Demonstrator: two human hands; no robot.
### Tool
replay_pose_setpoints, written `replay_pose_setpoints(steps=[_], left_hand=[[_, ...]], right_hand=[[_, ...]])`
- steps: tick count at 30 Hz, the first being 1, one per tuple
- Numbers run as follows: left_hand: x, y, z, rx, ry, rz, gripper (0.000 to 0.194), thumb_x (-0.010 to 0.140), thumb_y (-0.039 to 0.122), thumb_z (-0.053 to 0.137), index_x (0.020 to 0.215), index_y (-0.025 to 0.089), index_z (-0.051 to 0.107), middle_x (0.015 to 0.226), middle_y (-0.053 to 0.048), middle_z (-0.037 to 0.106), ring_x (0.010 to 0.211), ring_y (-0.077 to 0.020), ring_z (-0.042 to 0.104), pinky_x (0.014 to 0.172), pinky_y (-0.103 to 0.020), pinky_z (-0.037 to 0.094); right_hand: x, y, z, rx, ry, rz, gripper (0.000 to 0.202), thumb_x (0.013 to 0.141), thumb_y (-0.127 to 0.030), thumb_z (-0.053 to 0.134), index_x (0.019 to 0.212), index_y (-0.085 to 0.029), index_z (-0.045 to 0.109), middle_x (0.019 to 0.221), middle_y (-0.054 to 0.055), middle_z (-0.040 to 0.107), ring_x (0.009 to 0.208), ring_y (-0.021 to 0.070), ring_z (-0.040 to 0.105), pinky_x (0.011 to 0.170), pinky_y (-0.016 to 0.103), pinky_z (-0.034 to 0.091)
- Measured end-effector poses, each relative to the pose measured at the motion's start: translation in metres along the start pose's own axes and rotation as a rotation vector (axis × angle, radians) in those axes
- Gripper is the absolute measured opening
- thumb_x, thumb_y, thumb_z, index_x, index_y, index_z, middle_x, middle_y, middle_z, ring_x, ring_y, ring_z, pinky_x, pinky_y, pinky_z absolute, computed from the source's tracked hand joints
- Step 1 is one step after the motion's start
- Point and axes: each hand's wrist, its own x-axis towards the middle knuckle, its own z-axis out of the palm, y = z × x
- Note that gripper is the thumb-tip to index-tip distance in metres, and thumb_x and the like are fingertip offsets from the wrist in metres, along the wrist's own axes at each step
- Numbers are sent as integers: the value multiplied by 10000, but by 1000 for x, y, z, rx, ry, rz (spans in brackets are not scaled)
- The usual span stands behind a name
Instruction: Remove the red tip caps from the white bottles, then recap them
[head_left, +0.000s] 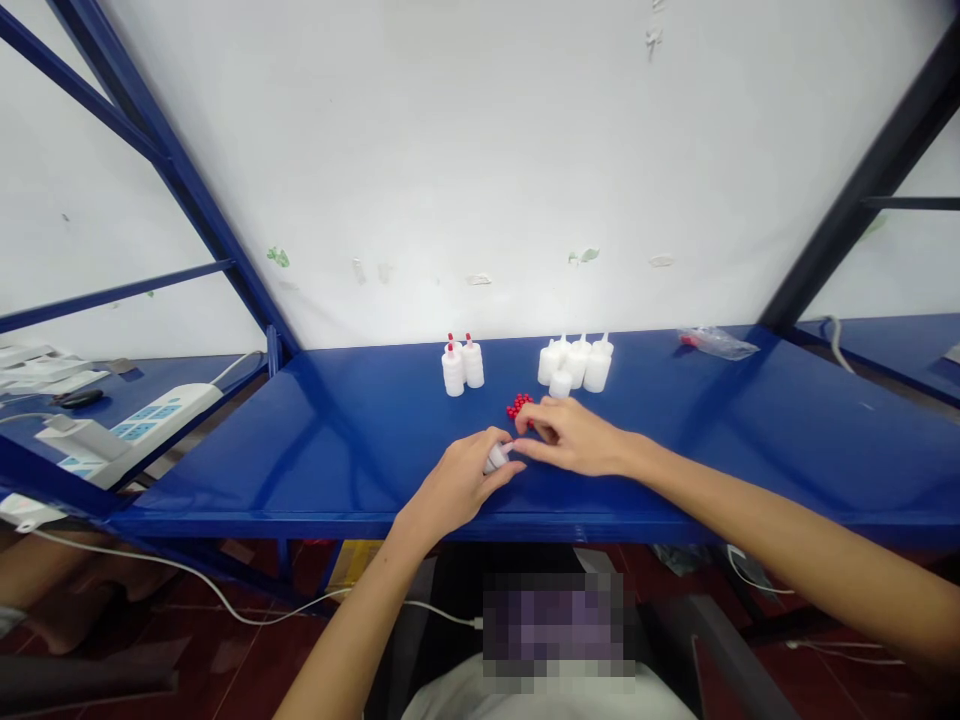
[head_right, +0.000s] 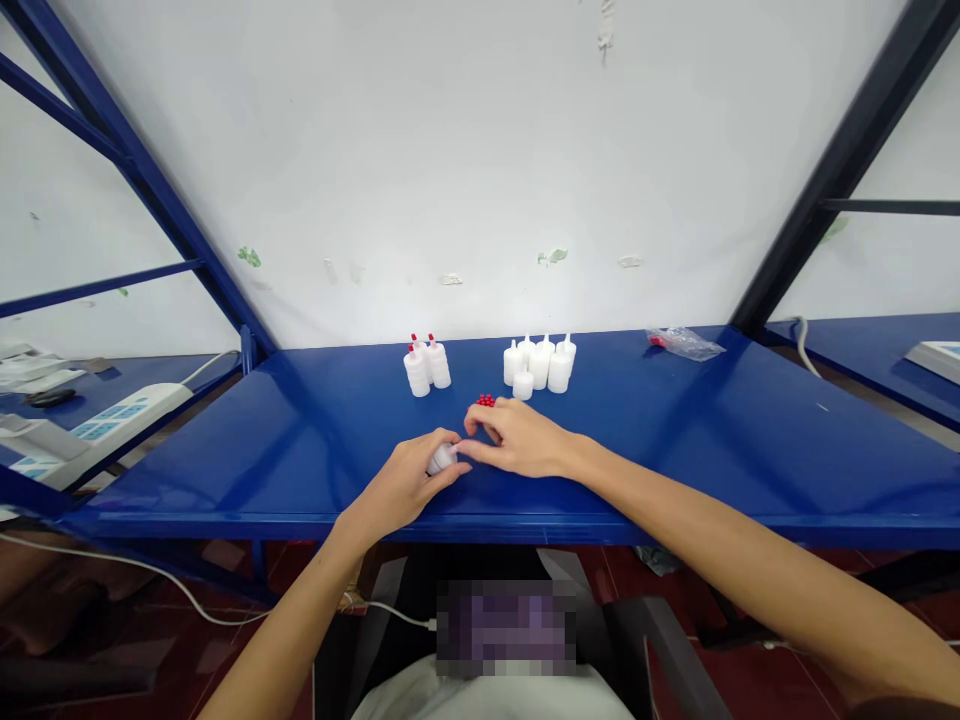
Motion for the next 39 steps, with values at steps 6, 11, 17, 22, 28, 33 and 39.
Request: replay_pose_setpoints(steps=[6, 11, 17, 22, 28, 33, 39], left_hand=[[-1, 3, -2, -35, -33, 37, 194, 983, 391, 507, 994, 203, 551, 951, -4, 627, 826, -154, 567, 740, -255, 414], [-3, 4, -3, 74, -8, 111, 218, 1028, 299, 372, 1052, 193, 561, 944, -42, 578, 850, -171, 533, 784, -279, 428], [-3, 3, -3, 95, 22, 92, 243, 1019, 299, 392, 1195, 219, 539, 1045, -63, 611, 974, -199, 574, 889, -317, 443], [-2, 1, -1, 69, -11, 61, 241, 1014, 352, 420, 1179, 226, 543, 1087, -55, 643, 1004, -200, 605, 915, -316, 450], [-1, -1, 1, 83, -15, 47, 244, 1008, 364, 432, 1161, 223, 559, 1058, -55, 653, 979, -202, 619, 914, -319, 459], [-1, 1, 0, 73, -20, 38, 237, 1004, 369, 445, 1167, 233, 551, 1075, -44, 660, 975, -198, 624, 899, -306, 454], [-1, 7, -5, 61, -46, -6, 239, 970, 420, 519, 1143, 255, 533, 1028, -2, 674, 886, -187, 632, 777, -281, 438]], right_hand=[[-2, -2, 9, 26, -119, -134, 305, 1017, -415, 384, 959, -184, 574, 690, -7, 555, 573, 123, 468, 578, 254, 327], [-1, -3, 4, 44, -73, -200, 376, 1044, -399, 285, 807, -193, 493, 754, 22, 550, 653, 142, 465, 646, 278, 357], [-2, 22, -17, -102, 53, 12, 334, 1020, -338, 279, 744, -203, 408, 717, 27, 531, 634, 153, 443, 630, 302, 314], [-5, 46, -25, -296, -103, 195, 153, 947, -263, 350, 834, -201, 432, 776, 49, 584, 648, 175, 475, 600, 307, 289], [-3, 44, -18, -319, -207, 183, 126, 932, -282, 397, 860, -200, 460, 820, 56, 616, 653, 173, 505, 593, 300, 294], [-1, 42, -16, -266, -200, 202, 119, 921, -294, 442, 889, -198, 506, 790, 45, 613, 661, 169, 518, 590, 284, 291], [0, 41, -19, -178, -174, 205, 122, 888, -233, 472, 967, -185, 552, 674, 8, 587, 616, 162, 494, 591, 283, 295]])
